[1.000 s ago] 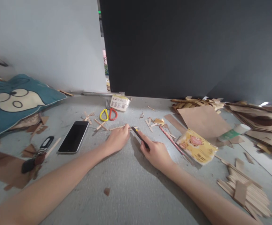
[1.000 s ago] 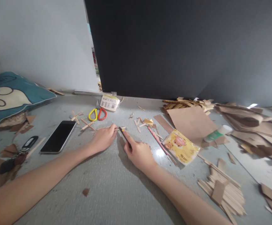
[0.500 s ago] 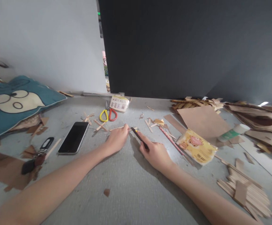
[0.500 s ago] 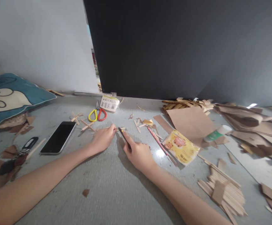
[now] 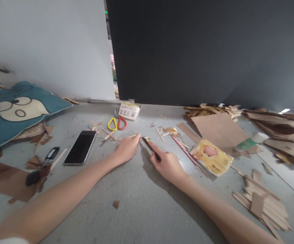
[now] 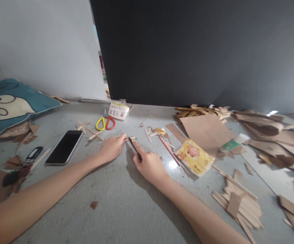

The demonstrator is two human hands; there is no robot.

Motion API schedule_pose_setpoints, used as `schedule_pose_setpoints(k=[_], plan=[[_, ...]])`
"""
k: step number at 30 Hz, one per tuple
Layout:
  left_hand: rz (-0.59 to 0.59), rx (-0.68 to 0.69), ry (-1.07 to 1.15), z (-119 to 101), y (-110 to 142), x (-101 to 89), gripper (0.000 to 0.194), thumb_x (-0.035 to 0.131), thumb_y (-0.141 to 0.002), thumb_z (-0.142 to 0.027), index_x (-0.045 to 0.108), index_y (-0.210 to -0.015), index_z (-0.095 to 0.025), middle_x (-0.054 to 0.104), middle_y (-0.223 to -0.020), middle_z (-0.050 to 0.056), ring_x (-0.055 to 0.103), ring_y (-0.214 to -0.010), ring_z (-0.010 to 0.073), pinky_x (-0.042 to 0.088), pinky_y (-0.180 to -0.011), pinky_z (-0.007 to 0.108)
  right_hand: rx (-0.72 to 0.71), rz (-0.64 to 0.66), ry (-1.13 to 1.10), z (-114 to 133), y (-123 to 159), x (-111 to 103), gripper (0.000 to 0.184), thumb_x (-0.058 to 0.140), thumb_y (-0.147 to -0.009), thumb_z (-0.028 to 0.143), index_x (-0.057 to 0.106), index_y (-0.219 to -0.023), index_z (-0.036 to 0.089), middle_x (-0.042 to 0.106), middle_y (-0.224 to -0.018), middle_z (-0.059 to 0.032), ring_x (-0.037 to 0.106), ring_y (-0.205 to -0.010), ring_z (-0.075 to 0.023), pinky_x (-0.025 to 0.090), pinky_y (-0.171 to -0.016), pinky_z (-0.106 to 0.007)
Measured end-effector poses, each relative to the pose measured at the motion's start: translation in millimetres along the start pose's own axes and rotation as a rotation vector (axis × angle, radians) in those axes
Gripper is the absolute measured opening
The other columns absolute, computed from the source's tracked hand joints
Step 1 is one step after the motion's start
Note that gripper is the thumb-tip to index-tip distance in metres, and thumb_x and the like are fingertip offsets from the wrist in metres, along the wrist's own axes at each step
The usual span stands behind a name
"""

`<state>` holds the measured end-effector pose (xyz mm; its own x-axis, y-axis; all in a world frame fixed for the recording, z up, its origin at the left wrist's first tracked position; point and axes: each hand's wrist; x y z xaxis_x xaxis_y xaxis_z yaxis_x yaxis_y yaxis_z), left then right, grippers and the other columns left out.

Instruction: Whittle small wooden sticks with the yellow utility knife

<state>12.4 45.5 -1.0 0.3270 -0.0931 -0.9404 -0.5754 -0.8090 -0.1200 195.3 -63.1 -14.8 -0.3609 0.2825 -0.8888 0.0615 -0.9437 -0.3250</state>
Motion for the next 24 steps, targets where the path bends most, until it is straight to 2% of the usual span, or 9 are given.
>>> schedule_pose_setpoints(k=[8,15,19,24], plan=[[-0.006,-0.007,-0.013,2.8,-1.3,1.7,0.021,0.037,-0.101,-0.021,0.058,-0.106,-0.022,0.075,-0.098,0.014,0.072,-0.087,0.0285,0.048,-0.077,0.036,0.027,0.051,0.087,6.8,-9.3,0.3,0.054,0.048,-0.099,0.028,0.056,-0.152,0.026,0.075,-0.067,-0.0030,0.067,-0.053,-0.0171,0.035,-0.054,-0.023],[-0.003,-0.055,-0.047,-3.7,-0.3,-0.8,0.022,0.036,-0.100,-0.019,0.057,-0.108,-0.019,0.075,-0.098,0.017,0.073,-0.089,0.0295,0.049,-0.078,0.038,0.022,-0.009,0.108,8.1,-8.0,3.7,0.052,0.049,-0.099,0.029,0.059,-0.149,0.024,0.074,-0.064,-0.0029,0.066,-0.051,-0.0163,0.037,-0.053,-0.022],[0.022,-0.070,-0.093,-5.4,-1.3,-3.0,0.024,0.034,-0.102,-0.021,0.056,-0.110,-0.018,0.075,-0.098,0.018,0.073,-0.090,0.0312,0.048,-0.077,0.037,0.004,-0.076,0.027,5.8,-3.0,3.4,0.050,0.048,-0.098,0.028,0.062,-0.146,0.022,0.071,-0.058,-0.0010,0.063,-0.047,-0.0147,0.036,-0.051,-0.022],[0.015,-0.111,-0.090,-4.3,-4.1,-1.9,0.030,0.031,-0.105,-0.027,0.058,-0.112,-0.017,0.074,-0.088,0.016,0.073,-0.084,0.0319,0.047,-0.076,0.039,-0.040,-0.182,-0.162,-0.6,4.9,0.9,0.053,0.038,-0.102,0.030,0.060,-0.148,0.014,0.066,-0.053,0.0011,0.056,-0.041,-0.0113,0.040,-0.052,-0.020]])
Point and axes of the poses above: each hand's wrist, its own y-axis away from the middle knuckle, its own x-axis out of the palm, z = x × y
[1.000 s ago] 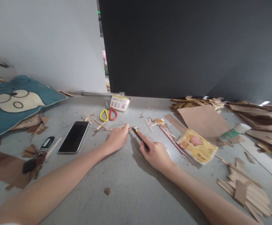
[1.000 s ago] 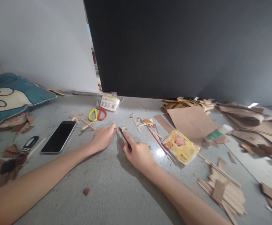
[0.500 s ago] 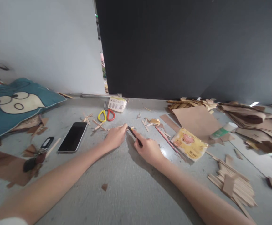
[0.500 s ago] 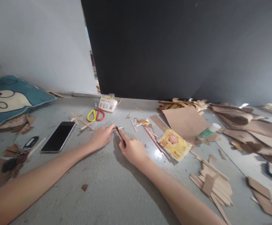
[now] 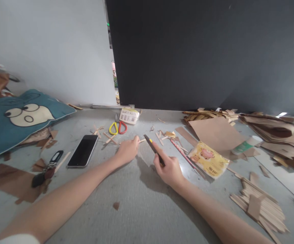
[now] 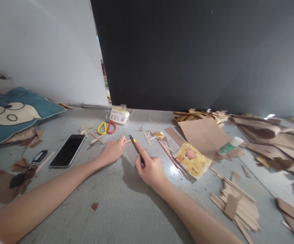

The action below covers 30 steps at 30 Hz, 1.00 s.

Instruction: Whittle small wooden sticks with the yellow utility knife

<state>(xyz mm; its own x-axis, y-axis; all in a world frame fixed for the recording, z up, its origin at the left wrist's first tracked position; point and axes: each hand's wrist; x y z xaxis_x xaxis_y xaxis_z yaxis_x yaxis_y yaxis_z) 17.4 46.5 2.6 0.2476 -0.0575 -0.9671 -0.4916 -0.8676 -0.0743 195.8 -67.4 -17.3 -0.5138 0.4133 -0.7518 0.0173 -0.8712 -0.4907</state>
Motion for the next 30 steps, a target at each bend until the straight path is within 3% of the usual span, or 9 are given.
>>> schedule_pose_setpoints(k=[15,30], plan=[[0.019,-0.018,0.007,1.3,-1.9,2.8,0.031,0.031,-0.107,-0.033,0.057,-0.113,-0.018,0.075,-0.092,0.014,0.073,-0.088,0.0299,0.047,-0.080,0.037,0.060,0.174,0.217,-2.0,-7.2,7.6,0.052,0.045,-0.102,0.030,0.057,-0.152,0.026,0.073,-0.061,-0.0019,0.063,-0.048,-0.0148,0.031,-0.052,-0.023],[0.055,0.013,-0.024,-0.7,-1.2,-3.0,0.033,0.030,-0.109,-0.035,0.057,-0.116,-0.018,0.077,-0.099,0.013,0.074,-0.093,0.0295,0.046,-0.079,0.035,0.079,0.188,0.105,-4.7,-9.1,6.7,0.053,0.046,-0.100,0.028,0.057,-0.152,0.024,0.073,-0.063,-0.0030,0.064,-0.050,-0.0151,0.032,-0.053,-0.023]])
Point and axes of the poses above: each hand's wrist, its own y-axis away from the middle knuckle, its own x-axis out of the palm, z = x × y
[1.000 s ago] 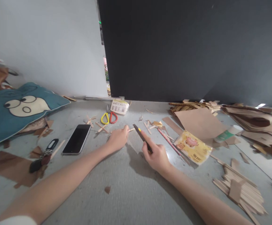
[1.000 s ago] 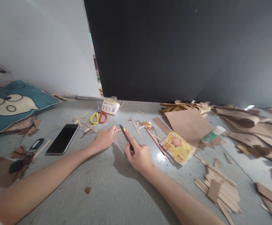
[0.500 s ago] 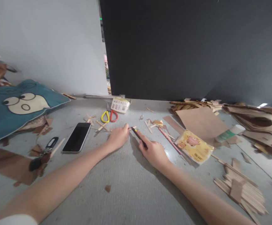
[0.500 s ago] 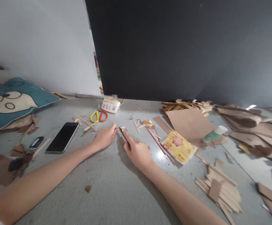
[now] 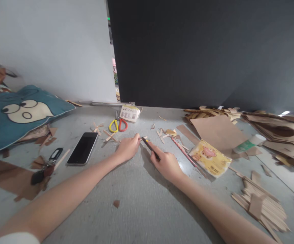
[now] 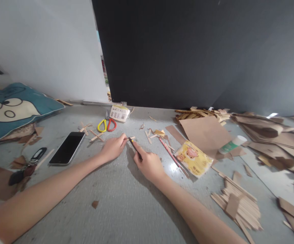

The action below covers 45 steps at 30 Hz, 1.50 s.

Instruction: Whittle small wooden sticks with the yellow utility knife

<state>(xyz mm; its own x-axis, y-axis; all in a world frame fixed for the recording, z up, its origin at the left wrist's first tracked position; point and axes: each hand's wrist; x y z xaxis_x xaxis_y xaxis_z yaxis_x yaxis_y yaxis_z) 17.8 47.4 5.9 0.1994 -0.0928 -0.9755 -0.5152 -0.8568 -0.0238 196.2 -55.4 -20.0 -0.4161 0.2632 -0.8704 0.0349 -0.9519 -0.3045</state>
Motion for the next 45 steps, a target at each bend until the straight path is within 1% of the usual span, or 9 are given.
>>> schedule_pose_setpoints(k=[8,12,17,21,28,32,36,39,45], plan=[[-0.009,-0.012,0.008,-0.8,0.5,0.8,0.033,0.031,-0.108,-0.033,0.058,-0.118,-0.018,0.076,-0.098,0.013,0.074,-0.091,0.0294,0.047,-0.079,0.036,-0.025,-0.004,-0.089,-1.1,1.4,-3.3,0.053,0.043,-0.102,0.030,0.056,-0.152,0.023,0.071,-0.061,-0.0015,0.062,-0.049,-0.0144,0.034,-0.053,-0.022],[-0.008,-0.014,0.002,-2.0,1.4,-0.3,0.034,0.030,-0.108,-0.033,0.058,-0.118,-0.018,0.076,-0.098,0.014,0.074,-0.092,0.0300,0.047,-0.078,0.036,0.017,-0.006,-0.071,1.9,0.8,-5.7,0.052,0.043,-0.101,0.030,0.059,-0.150,0.024,0.068,-0.057,-0.0003,0.061,-0.048,-0.0150,0.032,-0.053,-0.022],[-0.022,-0.011,0.020,-0.9,1.1,0.6,0.033,0.030,-0.108,-0.035,0.058,-0.115,-0.019,0.076,-0.097,0.013,0.074,-0.091,0.0299,0.048,-0.080,0.037,0.069,0.022,-0.045,5.1,-0.6,-8.1,0.052,0.045,-0.100,0.029,0.058,-0.151,0.027,0.068,-0.058,0.0001,0.062,-0.050,-0.0158,0.032,-0.054,-0.023],[-0.025,-0.009,0.029,0.5,0.2,2.4,0.033,0.030,-0.108,-0.034,0.058,-0.113,-0.019,0.076,-0.097,0.013,0.074,-0.092,0.0295,0.048,-0.080,0.037,0.050,0.010,-0.056,3.0,-0.5,-5.7,0.052,0.045,-0.100,0.029,0.058,-0.151,0.026,0.069,-0.058,-0.0004,0.062,-0.049,-0.0155,0.032,-0.054,-0.023],[-0.024,0.010,0.028,0.8,0.7,4.3,0.032,0.030,-0.108,-0.034,0.058,-0.114,-0.019,0.077,-0.101,0.013,0.073,-0.092,0.0283,0.048,-0.079,0.036,0.026,-0.006,-0.106,0.1,1.0,-3.6,0.052,0.043,-0.100,0.029,0.061,-0.148,0.023,0.073,-0.065,-0.0029,0.063,-0.051,-0.0152,0.037,-0.055,-0.023],[-0.017,0.019,0.045,1.2,1.6,2.5,0.029,0.032,-0.107,-0.031,0.058,-0.110,-0.020,0.076,-0.097,0.012,0.073,-0.091,0.0282,0.048,-0.079,0.036,0.006,0.013,-0.049,2.0,-0.3,-6.0,0.053,0.045,-0.099,0.028,0.059,-0.150,0.022,0.071,-0.061,-0.0023,0.062,-0.050,-0.0151,0.034,-0.053,-0.023],[-0.024,0.064,0.064,1.8,2.5,1.9,0.026,0.033,-0.106,-0.031,0.058,-0.108,-0.021,0.076,-0.098,0.013,0.073,-0.093,0.0289,0.047,-0.079,0.036,0.007,0.032,0.044,7.3,-3.4,-7.1,0.053,0.046,-0.099,0.029,0.059,-0.150,0.023,0.071,-0.061,-0.0026,0.063,-0.051,-0.0159,0.031,-0.053,-0.024],[-0.037,0.062,0.057,1.9,2.6,3.7,0.027,0.033,-0.106,-0.031,0.058,-0.110,-0.021,0.076,-0.099,0.013,0.073,-0.093,0.0289,0.047,-0.078,0.035,0.000,0.036,0.095,11.9,-3.1,-6.9,0.054,0.045,-0.098,0.027,0.058,-0.151,0.023,0.071,-0.062,-0.0031,0.064,-0.052,-0.0162,0.032,-0.054,-0.025],[-0.038,0.048,0.044,1.4,1.6,4.6,0.029,0.031,-0.107,-0.031,0.057,-0.112,-0.020,0.076,-0.100,0.014,0.073,-0.092,0.0291,0.047,-0.077,0.035,0.016,0.025,0.105,12.8,2.8,-6.8,0.053,0.045,-0.099,0.028,0.059,-0.150,0.023,0.072,-0.062,-0.0027,0.064,-0.051,-0.0164,0.035,-0.055,-0.024]])
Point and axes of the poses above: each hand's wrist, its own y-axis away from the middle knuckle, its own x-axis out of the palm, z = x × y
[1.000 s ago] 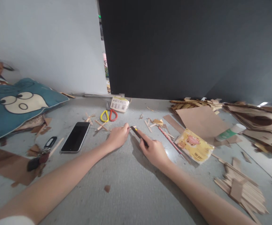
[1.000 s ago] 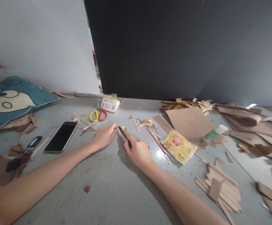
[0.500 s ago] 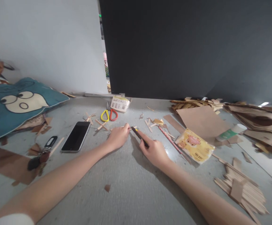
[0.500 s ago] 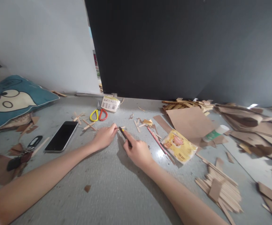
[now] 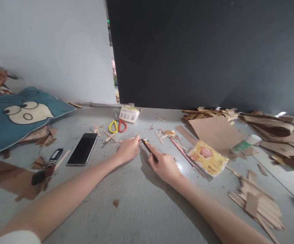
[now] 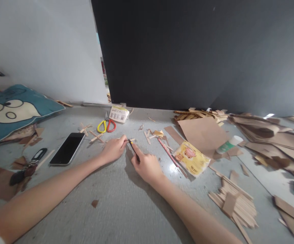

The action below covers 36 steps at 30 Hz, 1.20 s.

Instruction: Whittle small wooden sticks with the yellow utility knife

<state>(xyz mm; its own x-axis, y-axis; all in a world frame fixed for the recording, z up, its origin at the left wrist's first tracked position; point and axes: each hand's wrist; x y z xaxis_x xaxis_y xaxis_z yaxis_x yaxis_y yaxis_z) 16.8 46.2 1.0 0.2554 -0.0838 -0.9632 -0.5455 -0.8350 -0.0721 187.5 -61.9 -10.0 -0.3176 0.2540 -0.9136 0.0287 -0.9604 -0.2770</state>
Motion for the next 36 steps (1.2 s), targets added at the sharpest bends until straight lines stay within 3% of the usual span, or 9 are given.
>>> schedule_pose_setpoints(k=[8,29,36], plan=[[0.025,0.027,-0.020,1.6,-1.4,-1.4,0.028,0.032,-0.107,-0.030,0.056,-0.114,-0.020,0.076,-0.104,0.014,0.073,-0.093,0.0287,0.047,-0.078,0.035,-0.013,0.022,-0.008,-1.1,-7.4,-2.5,0.053,0.045,-0.099,0.029,0.059,-0.150,0.022,0.070,-0.061,-0.0023,0.064,-0.051,-0.0156,0.030,-0.054,-0.024],[0.027,0.021,0.010,-8.0,5.3,-10.5,0.025,0.035,-0.105,-0.026,0.058,-0.109,-0.020,0.075,-0.101,0.014,0.072,-0.093,0.0275,0.046,-0.077,0.034,0.016,0.008,-0.062,0.6,4.7,-5.4,0.052,0.046,-0.098,0.027,0.061,-0.148,0.022,0.071,-0.060,-0.0021,0.065,-0.052,-0.0169,0.033,-0.054,-0.024],[0.026,0.090,0.036,-0.3,1.4,-5.4,0.026,0.035,-0.105,-0.029,0.060,-0.110,-0.021,0.075,-0.100,0.012,0.071,-0.091,0.0265,0.048,-0.080,0.035,0.023,0.018,-0.024,1.7,1.3,-2.8,0.052,0.045,-0.098,0.027,0.062,-0.146,0.023,0.072,-0.061,-0.0021,0.066,-0.053,-0.0168,0.031,-0.053,-0.024]])
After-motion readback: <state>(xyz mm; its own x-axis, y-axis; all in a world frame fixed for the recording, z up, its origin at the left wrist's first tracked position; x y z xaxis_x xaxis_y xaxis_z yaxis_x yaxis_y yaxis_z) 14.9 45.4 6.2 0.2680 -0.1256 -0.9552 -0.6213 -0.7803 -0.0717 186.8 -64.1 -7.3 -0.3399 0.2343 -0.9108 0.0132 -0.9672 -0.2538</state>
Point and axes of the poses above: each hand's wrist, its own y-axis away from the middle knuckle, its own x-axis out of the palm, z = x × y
